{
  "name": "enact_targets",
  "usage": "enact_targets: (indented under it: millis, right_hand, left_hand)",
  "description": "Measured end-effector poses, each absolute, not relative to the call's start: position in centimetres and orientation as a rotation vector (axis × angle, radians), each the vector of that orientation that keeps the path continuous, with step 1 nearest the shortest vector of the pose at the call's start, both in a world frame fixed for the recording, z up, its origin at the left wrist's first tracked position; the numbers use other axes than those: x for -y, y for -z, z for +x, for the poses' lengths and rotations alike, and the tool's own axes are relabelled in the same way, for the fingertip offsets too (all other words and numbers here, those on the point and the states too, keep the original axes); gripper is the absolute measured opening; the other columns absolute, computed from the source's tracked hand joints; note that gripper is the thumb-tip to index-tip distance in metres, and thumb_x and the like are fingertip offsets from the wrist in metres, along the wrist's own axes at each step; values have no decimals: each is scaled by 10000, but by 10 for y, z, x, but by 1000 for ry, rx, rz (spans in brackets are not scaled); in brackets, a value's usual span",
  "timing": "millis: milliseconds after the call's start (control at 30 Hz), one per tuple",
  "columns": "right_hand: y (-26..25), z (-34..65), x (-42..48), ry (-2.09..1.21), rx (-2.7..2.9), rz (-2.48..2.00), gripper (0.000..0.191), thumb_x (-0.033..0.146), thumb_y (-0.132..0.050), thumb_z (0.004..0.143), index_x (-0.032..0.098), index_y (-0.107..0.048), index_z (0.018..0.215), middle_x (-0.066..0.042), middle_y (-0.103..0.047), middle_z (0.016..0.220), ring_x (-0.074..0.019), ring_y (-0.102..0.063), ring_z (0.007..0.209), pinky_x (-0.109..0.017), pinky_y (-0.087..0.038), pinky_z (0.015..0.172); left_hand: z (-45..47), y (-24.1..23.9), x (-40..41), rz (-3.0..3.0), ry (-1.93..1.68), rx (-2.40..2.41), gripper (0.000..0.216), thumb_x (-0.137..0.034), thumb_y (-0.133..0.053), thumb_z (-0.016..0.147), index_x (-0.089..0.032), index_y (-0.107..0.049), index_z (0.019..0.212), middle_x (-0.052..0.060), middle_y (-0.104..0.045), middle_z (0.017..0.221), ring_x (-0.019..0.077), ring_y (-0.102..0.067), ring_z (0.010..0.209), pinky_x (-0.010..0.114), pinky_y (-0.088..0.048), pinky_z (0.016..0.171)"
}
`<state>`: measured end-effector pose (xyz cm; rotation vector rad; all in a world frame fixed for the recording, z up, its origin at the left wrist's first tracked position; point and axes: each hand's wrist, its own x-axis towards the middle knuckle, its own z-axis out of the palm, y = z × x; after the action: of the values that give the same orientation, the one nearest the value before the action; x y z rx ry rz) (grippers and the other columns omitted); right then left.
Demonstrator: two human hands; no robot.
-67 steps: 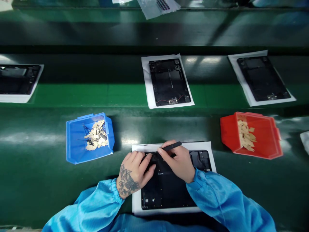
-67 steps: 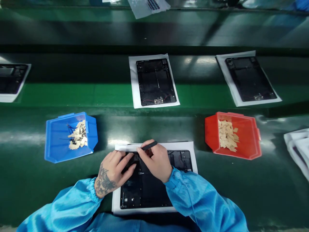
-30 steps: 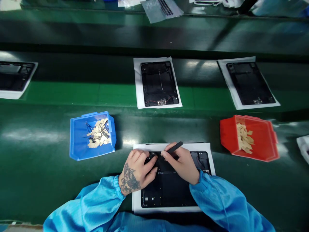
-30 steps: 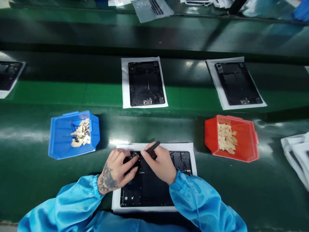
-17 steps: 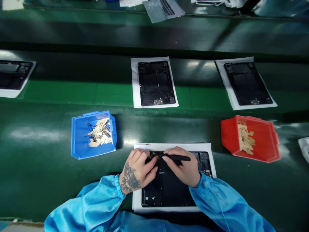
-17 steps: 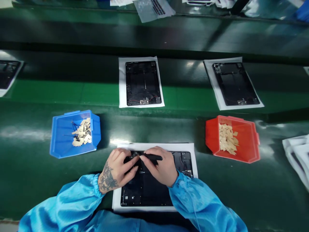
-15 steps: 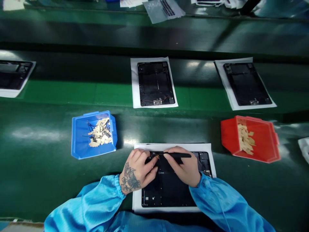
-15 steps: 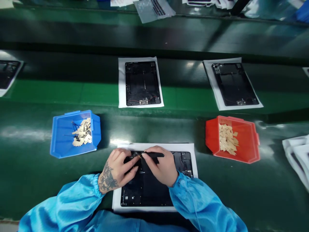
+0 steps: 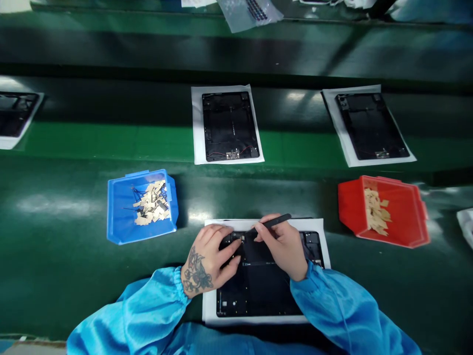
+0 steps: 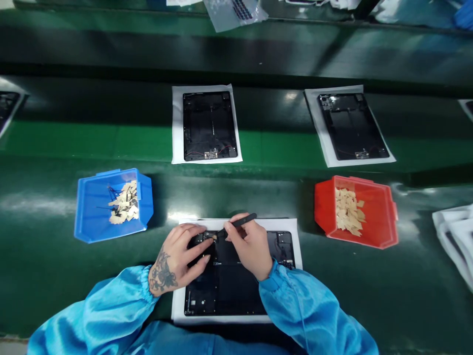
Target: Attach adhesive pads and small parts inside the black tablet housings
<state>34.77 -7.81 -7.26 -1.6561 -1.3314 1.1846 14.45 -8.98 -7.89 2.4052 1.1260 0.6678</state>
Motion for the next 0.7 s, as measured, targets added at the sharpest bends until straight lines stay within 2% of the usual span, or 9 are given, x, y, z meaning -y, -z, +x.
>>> enact_targets:
  millis: [467,700]
  right_hand:
    - [71,348,81,-1059,1455,-1679,163,370,-579,858,206,-580,864,-15,-668,725,-157,-668,566,-248,-550,546]
    - [74,349,83,-976,1550,-1661,125,332,-571,868,208,-589,874,-20,-662,776,-153,-669,601,-256,-551,583]
  left_hand:
    - [148,76,89,2403,-693,-1132,301,-248,-565,794,-152,-643,1068,142,-582,1109,270,-514,1044,467,-452,885]
    - [149,80,91,2409,-645,-1141,358,-250,-565,797,-138,-610,1134,145,-572,1119,277,-499,1057,475,-433,911]
